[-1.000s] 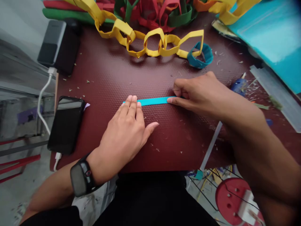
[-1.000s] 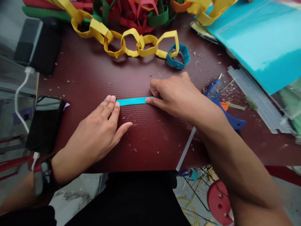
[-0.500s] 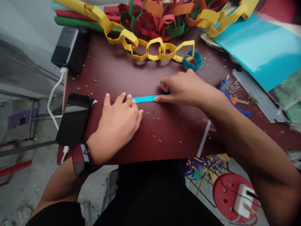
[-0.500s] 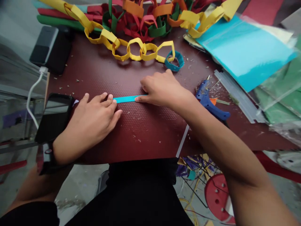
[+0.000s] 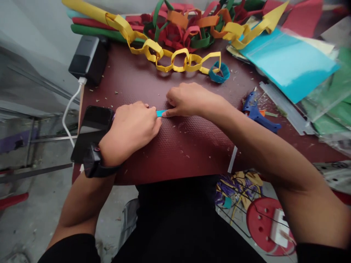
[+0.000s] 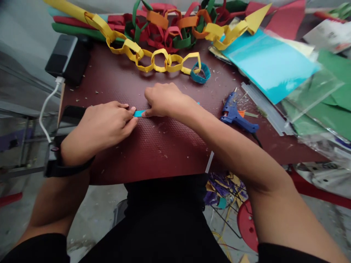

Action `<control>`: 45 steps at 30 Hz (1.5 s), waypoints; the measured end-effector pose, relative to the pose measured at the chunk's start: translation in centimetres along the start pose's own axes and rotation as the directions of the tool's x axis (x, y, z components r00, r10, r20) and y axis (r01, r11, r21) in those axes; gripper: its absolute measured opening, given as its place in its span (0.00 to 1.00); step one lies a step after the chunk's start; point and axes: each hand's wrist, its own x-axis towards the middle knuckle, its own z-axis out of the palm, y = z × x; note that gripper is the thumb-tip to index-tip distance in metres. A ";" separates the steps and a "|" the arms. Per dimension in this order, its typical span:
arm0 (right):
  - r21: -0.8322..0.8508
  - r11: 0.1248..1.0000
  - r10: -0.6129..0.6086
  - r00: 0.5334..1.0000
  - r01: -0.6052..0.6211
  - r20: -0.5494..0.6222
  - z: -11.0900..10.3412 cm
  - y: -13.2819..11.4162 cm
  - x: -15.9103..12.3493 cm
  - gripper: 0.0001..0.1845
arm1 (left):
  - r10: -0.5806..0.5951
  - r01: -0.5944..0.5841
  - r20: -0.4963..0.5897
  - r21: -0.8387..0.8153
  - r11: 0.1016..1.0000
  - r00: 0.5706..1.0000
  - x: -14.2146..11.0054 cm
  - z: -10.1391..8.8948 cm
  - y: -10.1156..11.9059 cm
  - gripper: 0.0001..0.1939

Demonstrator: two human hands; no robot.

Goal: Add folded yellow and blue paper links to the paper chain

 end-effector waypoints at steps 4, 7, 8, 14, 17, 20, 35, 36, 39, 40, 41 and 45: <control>0.002 0.998 0.058 0.998 -0.058 0.036 0.7 2.5 -1.3 0.22 | 0.010 -0.010 -0.012 0.020 1.000 1.000 0.1 0.0 0.0 0.27; 0.013 0.996 0.085 0.995 -0.086 0.044 1.4 4.8 -2.0 0.21 | 0.003 -0.001 -0.040 0.033 0.999 0.999 0.3 0.2 -0.1 0.26; 0.020 0.996 0.091 0.995 -0.092 0.051 1.5 5.6 -2.2 0.21 | -0.003 0.004 -0.043 0.034 0.999 0.999 0.3 0.2 -0.1 0.26; 0.064 0.986 0.149 0.983 -0.156 0.104 1.7 10.4 -3.8 0.17 | -0.023 0.023 -0.014 0.011 1.000 1.000 0.4 0.3 -0.5 0.23; 0.056 0.977 0.199 0.976 -0.204 0.089 1.7 12.4 -4.8 0.19 | -0.005 0.004 -0.029 -0.005 1.000 1.000 0.3 0.5 -0.6 0.21; 0.073 0.967 0.236 0.966 -0.245 0.106 1.7 13.4 -5.5 0.14 | -0.020 0.020 -0.066 -0.001 1.000 0.998 0.6 0.6 -0.4 0.21; 0.231 0.932 0.326 0.925 -0.280 -0.194 1.6 14.5 -6.8 0.17 | 0.033 -0.099 -0.245 -0.262 0.960 0.969 2.5 1.9 -1.2 0.13; 0.253 0.920 0.362 0.899 -0.300 -0.248 1.6 14.9 -6.7 0.18 | 0.071 -0.141 -0.245 -0.284 0.948 0.967 2.7 2.1 -1.4 0.11; 0.301 0.899 0.414 0.840 -0.317 -0.351 1.9 16.0 -6.4 0.20 | 0.149 -0.227 -0.245 -0.331 0.916 0.958 3.3 2.6 -2.0 0.03; 0.306 0.906 0.396 0.844 -0.294 -0.361 2.1 16.3 -6.2 0.19 | 0.147 -0.234 -0.256 -0.357 0.904 0.956 3.4 2.7 -2.0 0.03; 0.304 0.915 0.367 0.856 -0.264 -0.363 2.3 16.6 -6.0 0.19 | 0.137 -0.237 -0.269 -0.388 0.891 0.953 3.6 2.8 -2.0 0.03; 0.272 0.932 0.321 0.896 -0.241 -0.308 3.0 17.1 -4.6 0.19 | 0.111 -0.243 -0.295 -0.458 0.855 0.949 3.7 2.8 -2.1 0.01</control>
